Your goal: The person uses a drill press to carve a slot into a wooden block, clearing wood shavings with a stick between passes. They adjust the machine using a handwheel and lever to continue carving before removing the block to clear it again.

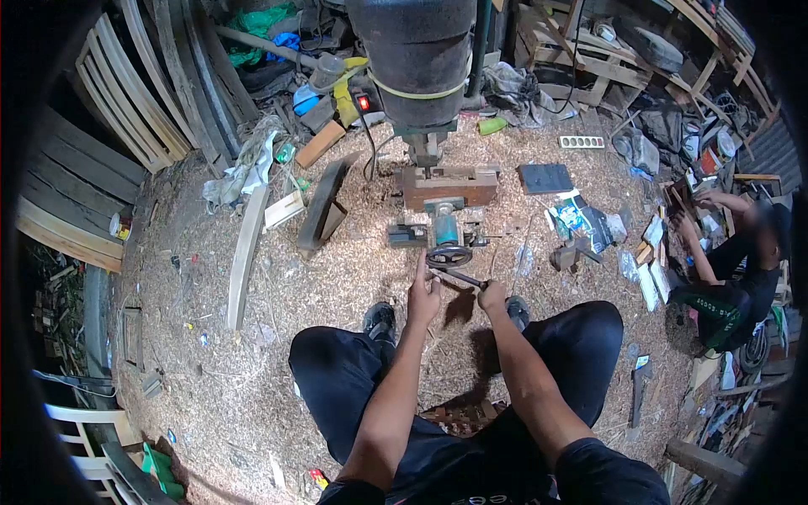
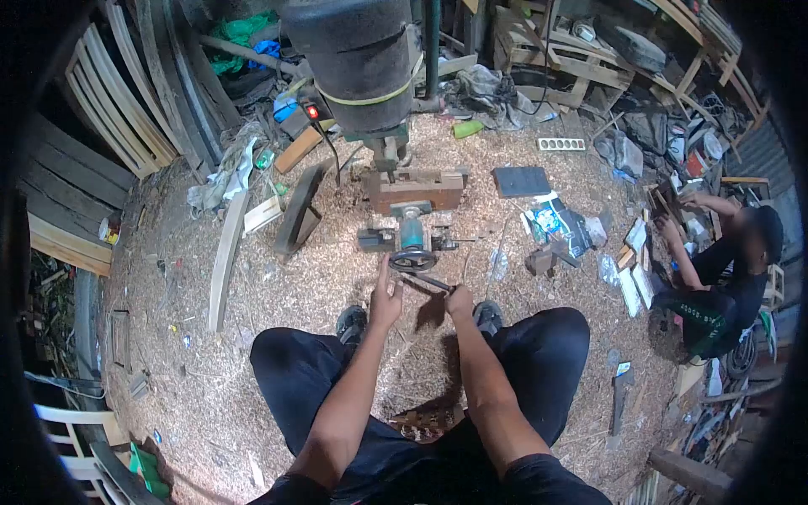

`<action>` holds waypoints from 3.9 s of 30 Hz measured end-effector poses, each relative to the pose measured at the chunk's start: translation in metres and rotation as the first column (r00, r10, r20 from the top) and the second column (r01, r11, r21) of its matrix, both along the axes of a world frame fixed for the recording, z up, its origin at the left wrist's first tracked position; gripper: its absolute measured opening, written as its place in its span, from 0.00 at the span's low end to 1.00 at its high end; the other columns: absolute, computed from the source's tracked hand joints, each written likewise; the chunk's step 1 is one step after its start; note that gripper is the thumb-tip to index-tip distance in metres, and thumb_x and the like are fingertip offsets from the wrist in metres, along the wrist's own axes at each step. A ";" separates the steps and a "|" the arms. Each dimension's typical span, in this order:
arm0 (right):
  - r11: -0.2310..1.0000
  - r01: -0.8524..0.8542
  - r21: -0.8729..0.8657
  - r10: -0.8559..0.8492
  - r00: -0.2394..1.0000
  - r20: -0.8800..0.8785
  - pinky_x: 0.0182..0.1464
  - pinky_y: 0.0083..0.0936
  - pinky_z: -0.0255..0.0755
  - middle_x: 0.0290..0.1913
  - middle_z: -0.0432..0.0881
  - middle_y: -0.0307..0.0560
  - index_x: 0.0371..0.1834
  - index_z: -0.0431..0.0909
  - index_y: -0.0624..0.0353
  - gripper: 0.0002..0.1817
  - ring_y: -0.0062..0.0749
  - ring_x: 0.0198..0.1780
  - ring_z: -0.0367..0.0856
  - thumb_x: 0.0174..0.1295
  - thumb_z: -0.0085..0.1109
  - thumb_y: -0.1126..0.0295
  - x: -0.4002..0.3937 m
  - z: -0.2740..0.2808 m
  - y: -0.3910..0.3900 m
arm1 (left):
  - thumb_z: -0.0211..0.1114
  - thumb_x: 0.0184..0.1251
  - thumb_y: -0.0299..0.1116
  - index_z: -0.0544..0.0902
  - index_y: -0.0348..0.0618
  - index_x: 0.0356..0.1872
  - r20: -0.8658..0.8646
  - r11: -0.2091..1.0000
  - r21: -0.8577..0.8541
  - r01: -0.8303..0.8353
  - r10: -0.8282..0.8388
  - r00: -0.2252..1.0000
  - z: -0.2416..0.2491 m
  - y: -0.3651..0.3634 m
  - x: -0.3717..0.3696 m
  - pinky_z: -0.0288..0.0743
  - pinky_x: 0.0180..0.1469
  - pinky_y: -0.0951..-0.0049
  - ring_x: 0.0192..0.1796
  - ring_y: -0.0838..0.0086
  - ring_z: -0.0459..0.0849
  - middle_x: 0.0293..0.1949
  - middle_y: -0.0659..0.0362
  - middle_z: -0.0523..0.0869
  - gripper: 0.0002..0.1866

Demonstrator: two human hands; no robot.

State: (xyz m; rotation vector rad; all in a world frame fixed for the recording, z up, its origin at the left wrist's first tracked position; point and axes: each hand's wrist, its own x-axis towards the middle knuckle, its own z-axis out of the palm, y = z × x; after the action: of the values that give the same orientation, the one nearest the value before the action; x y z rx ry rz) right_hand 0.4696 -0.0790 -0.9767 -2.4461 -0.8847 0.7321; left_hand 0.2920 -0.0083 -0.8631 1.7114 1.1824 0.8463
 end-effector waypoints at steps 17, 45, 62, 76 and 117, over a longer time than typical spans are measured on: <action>0.949 -0.314 -0.037 0.309 0.946 -0.098 0.77 0.42 0.39 0.73 0.32 0.80 0.71 0.30 0.81 0.61 0.70 0.76 0.35 0.51 0.67 0.59 -0.030 -0.008 -0.030 | 0.58 0.62 0.19 0.43 0.53 0.77 -0.066 0.982 -0.189 0.019 -0.032 0.997 0.009 -0.007 0.006 0.59 0.70 0.66 0.73 0.56 0.62 0.72 0.43 0.61 0.45; 0.977 -0.078 0.201 0.083 0.996 -0.018 0.40 0.42 0.74 0.32 0.82 0.62 0.38 0.76 0.67 0.25 0.56 0.38 0.82 0.55 0.66 0.52 0.016 -0.010 -0.010 | 0.60 0.64 0.26 0.48 0.46 0.76 -0.102 0.948 -0.165 0.271 -0.290 0.951 0.024 0.015 -0.020 0.58 0.71 0.70 0.73 0.58 0.62 0.72 0.42 0.60 0.41; 0.790 0.055 0.610 -0.146 0.984 0.101 0.57 0.40 0.68 0.49 0.76 0.68 0.51 0.71 0.70 0.23 0.59 0.53 0.75 0.58 0.63 0.64 0.020 0.102 0.050 | 0.55 0.70 0.28 0.77 0.34 0.57 0.169 0.983 0.158 -0.098 0.071 0.983 0.086 0.037 -0.005 0.75 0.54 0.70 0.52 0.64 0.83 0.52 0.48 0.83 0.17; 0.438 -0.031 0.898 0.186 0.981 -0.056 0.63 0.32 0.62 0.58 0.75 0.58 0.64 0.67 0.68 0.49 0.41 0.60 0.71 0.56 0.55 0.31 0.089 0.620 0.277 | 0.63 0.62 0.42 0.69 0.38 0.63 0.080 0.403 0.903 -0.147 0.179 0.981 0.401 0.163 0.076 0.50 0.72 0.53 0.71 0.47 0.59 0.68 0.43 0.64 0.30; 0.947 -0.289 0.138 0.270 0.953 0.140 0.56 0.40 0.73 0.44 0.80 0.76 0.43 0.79 0.78 0.22 0.60 0.51 0.80 0.52 0.54 0.67 -0.004 0.503 0.062 | 0.64 0.58 0.28 0.75 0.36 0.56 -0.153 0.925 0.369 0.094 -0.039 0.987 0.209 0.036 -0.038 0.68 0.63 0.58 0.58 0.49 0.76 0.57 0.44 0.77 0.22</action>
State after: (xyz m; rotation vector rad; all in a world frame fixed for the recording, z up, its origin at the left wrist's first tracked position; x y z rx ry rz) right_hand 0.4659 -0.0172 -0.4741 -2.2688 -1.3053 0.5877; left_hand 0.2540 0.0274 -0.6546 2.1427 1.0971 0.9675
